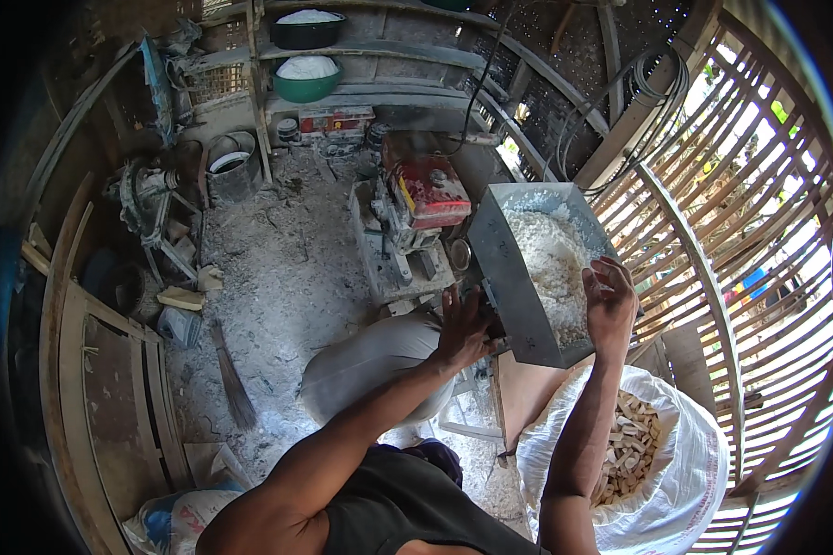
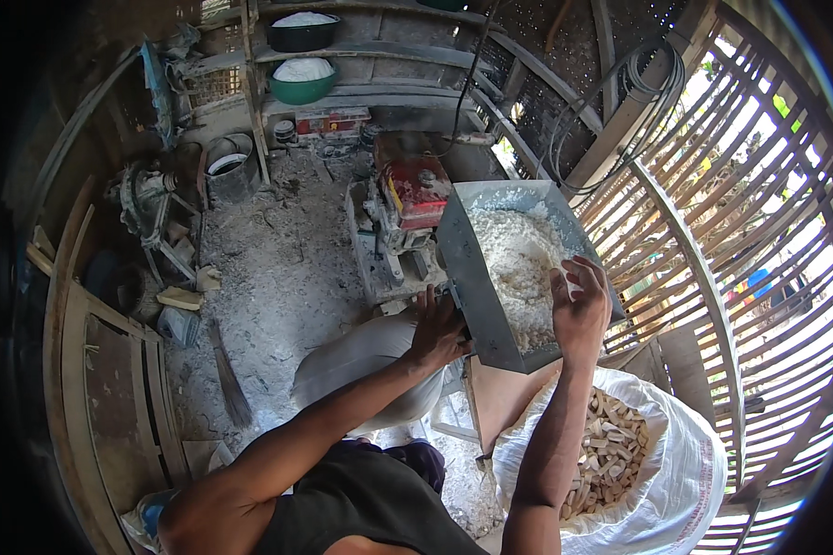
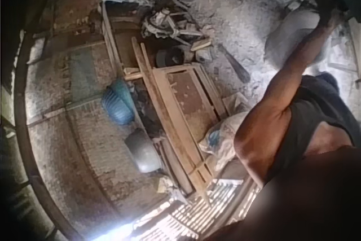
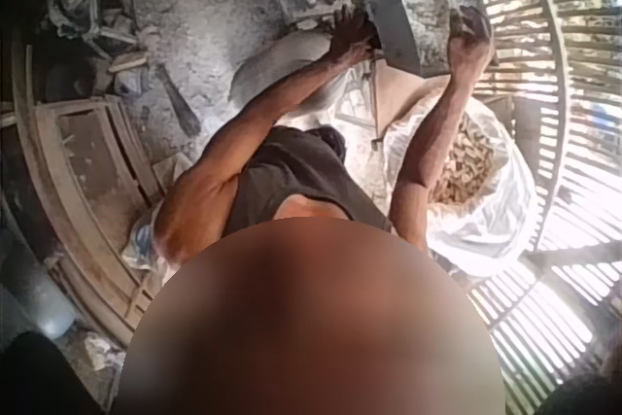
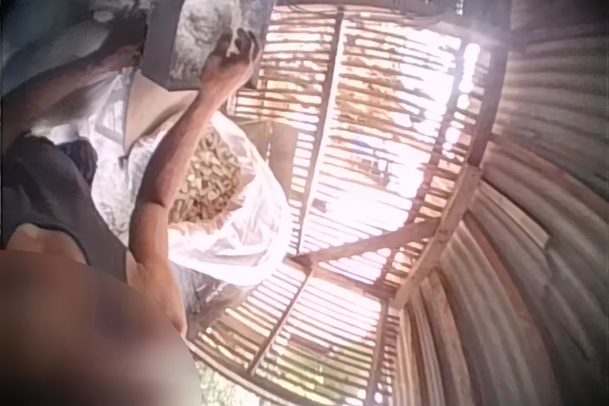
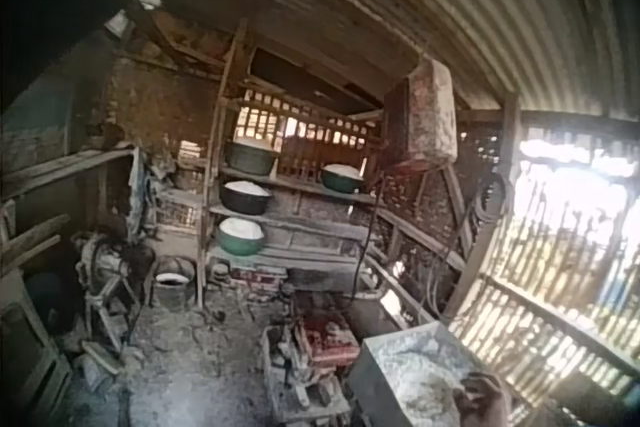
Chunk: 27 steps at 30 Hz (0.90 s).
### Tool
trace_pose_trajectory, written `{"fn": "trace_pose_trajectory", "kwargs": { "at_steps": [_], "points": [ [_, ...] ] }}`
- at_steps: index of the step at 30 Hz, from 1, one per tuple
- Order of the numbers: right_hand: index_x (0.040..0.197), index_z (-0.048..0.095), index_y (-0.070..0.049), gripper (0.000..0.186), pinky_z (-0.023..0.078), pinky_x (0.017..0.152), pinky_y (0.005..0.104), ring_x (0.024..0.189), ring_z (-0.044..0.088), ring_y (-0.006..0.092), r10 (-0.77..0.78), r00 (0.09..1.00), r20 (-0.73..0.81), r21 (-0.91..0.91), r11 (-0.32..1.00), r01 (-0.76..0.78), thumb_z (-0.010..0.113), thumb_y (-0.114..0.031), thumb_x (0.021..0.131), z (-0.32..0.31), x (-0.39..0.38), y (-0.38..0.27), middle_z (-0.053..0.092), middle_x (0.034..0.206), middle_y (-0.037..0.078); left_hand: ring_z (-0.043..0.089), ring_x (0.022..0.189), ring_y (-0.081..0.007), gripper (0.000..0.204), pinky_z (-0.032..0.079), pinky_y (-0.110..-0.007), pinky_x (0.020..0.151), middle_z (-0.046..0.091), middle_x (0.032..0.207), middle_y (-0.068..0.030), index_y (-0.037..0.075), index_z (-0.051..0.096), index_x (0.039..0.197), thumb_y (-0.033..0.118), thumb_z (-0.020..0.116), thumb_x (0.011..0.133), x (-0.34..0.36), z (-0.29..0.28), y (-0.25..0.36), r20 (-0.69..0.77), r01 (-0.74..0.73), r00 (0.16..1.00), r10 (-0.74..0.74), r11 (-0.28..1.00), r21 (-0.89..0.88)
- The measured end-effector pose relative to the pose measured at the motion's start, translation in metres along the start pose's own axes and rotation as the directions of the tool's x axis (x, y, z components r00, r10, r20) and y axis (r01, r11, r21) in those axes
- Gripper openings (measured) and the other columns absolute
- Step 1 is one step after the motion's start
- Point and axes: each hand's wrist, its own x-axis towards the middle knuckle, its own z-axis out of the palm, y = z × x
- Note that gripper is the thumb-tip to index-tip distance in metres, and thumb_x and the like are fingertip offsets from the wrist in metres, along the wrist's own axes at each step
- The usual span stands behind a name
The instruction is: The person reaches into a large sack of dried cassava pieces, removes a piece, and uses a handheld stick to push cassava through a grinding machine to produce flour.
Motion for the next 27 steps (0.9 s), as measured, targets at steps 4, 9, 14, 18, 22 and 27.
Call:
{"fn": "trace_pose_trajectory", "kwargs": {
  "at_steps": [4, 9, 14, 18, 22, 27],
  "points": [
    [0.108, 0.068, -0.002, 0.026, 0.055, 0.074, 0.0344, 0.094, 0.068, 0.0259, 0.005, 1.000, 0.012, -0.008, 1.000, -0.005, 0.070, -0.017, 0.087, 0.002, 0.000, 0.001, 0.064, 0.118, 0.014, 0.008, 0.140, -0.0561, 0.080, 0.013, -0.074, 0.105, 0.016, 0.154, -0.0269, 0.019, 0.046, 0.139, 0.043, 0.078, 0.070, -0.010, 0.017, -0.001, -0.040, 0.059, 0.998, -0.058, 0.998, 0.030],
    [0.107, 0.069, -0.003, 0.025, 0.055, 0.074, 0.0344, 0.094, 0.068, 0.0260, 0.001, 1.000, 0.010, -0.007, 1.000, 0.000, 0.071, -0.016, 0.086, 0.001, 0.001, 0.003, 0.064, 0.118, 0.014, 0.006, 0.141, -0.0567, 0.080, 0.011, -0.076, 0.105, 0.013, 0.155, -0.0279, 0.014, 0.047, 0.136, 0.039, 0.082, 0.069, -0.007, 0.027, -0.003, -0.048, 0.126, 0.990, -0.129, 0.990, -0.066],
    [0.107, 0.069, -0.002, 0.025, 0.055, 0.074, 0.0351, 0.094, 0.068, 0.0259, -0.002, 1.000, 0.016, -0.025, 1.000, 0.003, 0.071, -0.016, 0.086, 0.001, -0.001, 0.001, 0.064, 0.118, 0.014, 0.003, 0.139, -0.0585, 0.076, 0.013, -0.079, 0.101, 0.014, 0.156, -0.0247, 0.017, 0.051, 0.132, 0.039, 0.083, 0.067, 0.000, 0.034, -0.012, 0.045, 0.143, 0.989, -0.139, 0.983, -0.115],
    [0.107, 0.068, 0.000, 0.024, 0.056, 0.071, 0.0320, 0.095, 0.069, 0.0238, -0.042, 0.999, 0.025, -0.056, 0.998, 0.043, 0.070, -0.014, 0.088, 0.003, 0.000, 0.005, 0.064, 0.119, 0.014, 0.008, 0.138, -0.0570, 0.070, 0.018, -0.079, 0.098, 0.018, 0.156, -0.0197, 0.022, 0.059, 0.124, 0.038, 0.086, 0.061, 0.004, 0.042, -0.028, 0.089, 0.095, 0.993, -0.080, 0.979, -0.182],
    [0.105, 0.069, -0.002, 0.026, 0.053, 0.079, 0.0370, 0.093, 0.068, 0.0280, -0.033, 0.999, 0.024, -0.059, 0.998, 0.034, 0.071, -0.017, 0.084, 0.003, 0.000, -0.001, 0.065, 0.117, 0.015, 0.015, 0.135, -0.0553, 0.059, 0.022, -0.078, 0.097, 0.027, 0.151, -0.0165, 0.022, 0.066, 0.110, 0.033, 0.087, 0.057, 0.006, 0.056, -0.043, 0.082, 0.057, 0.996, -0.038, 0.968, -0.243],
    [0.104, 0.069, -0.002, 0.026, 0.051, 0.082, 0.0385, 0.094, 0.068, 0.0297, -0.027, 0.999, 0.024, -0.074, 0.997, 0.028, 0.071, -0.019, 0.085, 0.002, 0.000, 0.004, 0.065, 0.117, 0.015, 0.017, 0.134, -0.0558, 0.049, 0.021, -0.076, 0.099, 0.033, 0.146, -0.0167, 0.019, 0.067, 0.099, 0.028, 0.087, 0.056, 0.002, 0.053, -0.033, 0.020, 0.104, 0.995, -0.103, 0.949, -0.299]
  ]
}}
